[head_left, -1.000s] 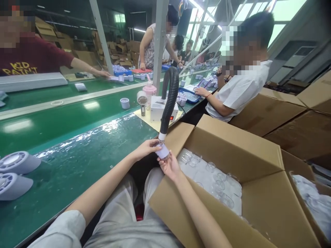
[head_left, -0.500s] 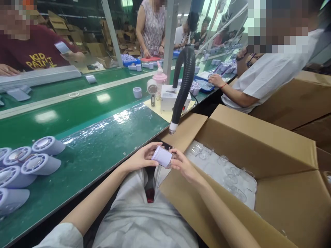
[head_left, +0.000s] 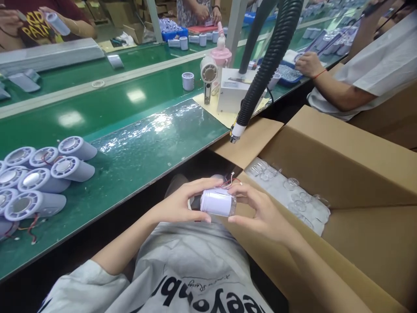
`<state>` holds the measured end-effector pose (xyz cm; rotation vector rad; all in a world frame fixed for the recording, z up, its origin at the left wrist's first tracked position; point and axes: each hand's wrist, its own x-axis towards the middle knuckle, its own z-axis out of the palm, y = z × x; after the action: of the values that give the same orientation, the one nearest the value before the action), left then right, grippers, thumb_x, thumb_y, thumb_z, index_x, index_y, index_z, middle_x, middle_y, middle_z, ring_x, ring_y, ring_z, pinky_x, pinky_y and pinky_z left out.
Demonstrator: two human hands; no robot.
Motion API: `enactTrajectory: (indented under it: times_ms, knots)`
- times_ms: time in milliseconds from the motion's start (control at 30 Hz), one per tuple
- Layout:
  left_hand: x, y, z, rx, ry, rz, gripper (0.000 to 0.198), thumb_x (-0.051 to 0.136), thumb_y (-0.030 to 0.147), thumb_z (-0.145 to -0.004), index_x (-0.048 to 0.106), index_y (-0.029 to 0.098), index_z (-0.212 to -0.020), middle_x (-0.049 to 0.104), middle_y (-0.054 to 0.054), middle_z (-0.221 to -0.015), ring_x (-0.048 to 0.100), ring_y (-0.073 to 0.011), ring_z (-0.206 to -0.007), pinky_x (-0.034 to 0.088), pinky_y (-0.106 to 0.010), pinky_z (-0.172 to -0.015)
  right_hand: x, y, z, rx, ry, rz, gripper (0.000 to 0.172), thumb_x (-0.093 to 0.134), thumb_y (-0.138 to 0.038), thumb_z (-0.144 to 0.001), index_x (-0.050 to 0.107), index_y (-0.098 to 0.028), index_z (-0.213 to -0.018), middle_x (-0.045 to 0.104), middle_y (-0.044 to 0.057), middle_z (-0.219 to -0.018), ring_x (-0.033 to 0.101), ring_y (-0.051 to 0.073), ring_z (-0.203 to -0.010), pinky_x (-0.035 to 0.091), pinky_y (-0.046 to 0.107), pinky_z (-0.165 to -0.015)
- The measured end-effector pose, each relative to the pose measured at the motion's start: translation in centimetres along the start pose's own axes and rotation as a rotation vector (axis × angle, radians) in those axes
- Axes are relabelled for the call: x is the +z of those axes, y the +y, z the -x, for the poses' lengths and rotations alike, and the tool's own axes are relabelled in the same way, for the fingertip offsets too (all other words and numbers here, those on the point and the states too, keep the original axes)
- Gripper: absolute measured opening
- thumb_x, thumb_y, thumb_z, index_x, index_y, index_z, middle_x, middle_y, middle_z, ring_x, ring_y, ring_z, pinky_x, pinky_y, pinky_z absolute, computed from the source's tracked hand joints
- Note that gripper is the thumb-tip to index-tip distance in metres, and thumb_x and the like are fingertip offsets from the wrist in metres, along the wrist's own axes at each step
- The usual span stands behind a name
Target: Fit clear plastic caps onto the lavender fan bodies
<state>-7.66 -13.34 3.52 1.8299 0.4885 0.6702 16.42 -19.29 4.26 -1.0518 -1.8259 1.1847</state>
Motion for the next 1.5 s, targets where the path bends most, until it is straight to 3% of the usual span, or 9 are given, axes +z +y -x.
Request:
enactTrajectory:
  times_ms: [233, 433, 733, 933, 1067, 1200, 1300, 1400, 1500]
  knots:
    - [0.1, 0.6, 0.4, 0.011, -0.012, -0.024, 0.084, 0.083, 0.026, -0.067, 0.045, 0.032, -0.142, 0.052, -0.009, -0.143, 0.049, -0.0293, -0.131, 0.039, -0.044, -0.11, 0.1, -0.7, 0.0, 0.23, -0.029, -0.259, 0.036, 0.069, -0.034, -0.084, 0.051, -0.025, -0.114, 0.057, 0.006, -0.117, 0.062, 0.021, -0.101, 0.056, 0.035, -0.083]
    - [0.3, 0.7, 0.8, 0.009, -0.013, -0.02, 0.084, 0.083, 0.026, -0.066, 0.046, 0.03, -0.141, 0.053, -0.01, -0.142, 0.05, -0.0291, -0.13, 0.039, -0.044, -0.11, 0.6, -0.1, -0.3, 0.358, -0.058, -0.461, 0.031, 0.064, -0.043, -0.086, 0.05, -0.022, -0.105, 0.06, 0.002, -0.096, 0.065, 0.016, -0.079, 0.057, 0.03, -0.07]
    - [0.4, 0.2, 1.2, -0.009, -0.006, 0.058, 0.087, 0.085, 0.019, -0.063, 0.047, 0.029, -0.141, 0.053, -0.011, -0.141, 0.05, -0.0288, -0.13, 0.041, -0.042, -0.11, 2.2, 0.5, -0.4, 0.579, -0.095, -0.826, 0.05, 0.061, -0.063, -0.082, 0.051, -0.017, -0.097, 0.068, 0.004, -0.074, 0.068, 0.013, -0.057, 0.055, 0.019, -0.052]
    - [0.5, -0.1, 1.4, 0.047, -0.009, 0.022, 0.081, 0.083, 0.02, -0.066, 0.049, 0.033, -0.138, 0.053, -0.009, -0.142, 0.047, -0.0276, -0.133, 0.04, -0.044, -0.11, 2.5, 0.1, -0.7, 0.723, -0.167, -0.937, 0.054, 0.026, -0.054, -0.101, 0.058, -0.012, -0.089, 0.068, 0.007, -0.066, 0.065, 0.009, -0.049, 0.051, 0.012, -0.046]
    - [0.8, 0.4, 1.5, 0.001, 0.007, -0.008, 0.073, 0.081, 0.023, -0.069, 0.051, 0.031, -0.135, 0.055, -0.008, -0.137, 0.049, -0.0263, -0.129, 0.042, -0.04, -0.108, 2.6, 0.1, -0.6, 0.798, -0.185, -0.88, 0.062, 0.015, -0.055, -0.101, 0.057, -0.013, -0.085, 0.065, 0.006, -0.062, 0.058, 0.007, -0.042, 0.044, 0.012, -0.038]
    - [1.3, 1.3, 1.7, -0.198, 0.035, 0.076, 0.063, 0.075, 0.026, -0.076, 0.05, 0.028, -0.134, 0.056, -0.007, -0.131, 0.057, -0.0226, -0.116, 0.051, -0.033, -0.095, 2.5, 0.3, 0.0, 0.636, -0.079, -0.485, 0.052, 0.027, -0.058, -0.098, 0.055, -0.015, -0.091, 0.062, 0.003, -0.062, 0.053, 0.009, -0.04, 0.039, 0.017, -0.034]
    - [1.5, 1.8, 1.8, -0.314, 0.068, 0.198, 0.059, 0.072, 0.028, -0.079, 0.049, 0.027, -0.133, 0.057, -0.006, -0.126, 0.061, -0.0203, -0.108, 0.052, -0.03, -0.089, 2.2, 0.9, 0.7, 0.277, 0.137, 0.005, 0.028, 0.04, -0.035, -0.099, 0.049, -0.018, -0.119, 0.067, 0.011, -0.101, 0.067, 0.018, -0.077, 0.058, 0.033, -0.067]
    - [1.7, 1.9, 1.9, -0.354, 0.068, 0.327, 0.055, 0.069, 0.029, -0.082, 0.048, 0.029, -0.133, 0.058, -0.006, -0.124, 0.062, -0.0189, -0.104, 0.053, -0.029, -0.086, 1.9, 1.5, 1.1, -0.191, 0.136, 0.261, 0.048, 0.05, -0.011, -0.092, 0.041, -0.029, -0.135, 0.039, 0.011, -0.148, 0.049, 0.026, -0.128, 0.044, 0.05, -0.105]
    - [1.7, 1.7, 1.9, -0.351, 0.046, 0.394, 0.056, 0.067, 0.029, -0.084, 0.046, 0.031, -0.136, 0.056, -0.006, -0.129, 0.062, -0.0198, -0.107, 0.053, -0.029, -0.086, 1.9, 1.6, 1.3, -0.265, 0.038, 0.186, 0.057, 0.058, -0.007, -0.088, 0.044, -0.035, -0.136, 0.041, 0.005, -0.149, 0.042, 0.025, -0.135, 0.042, 0.046, -0.109]
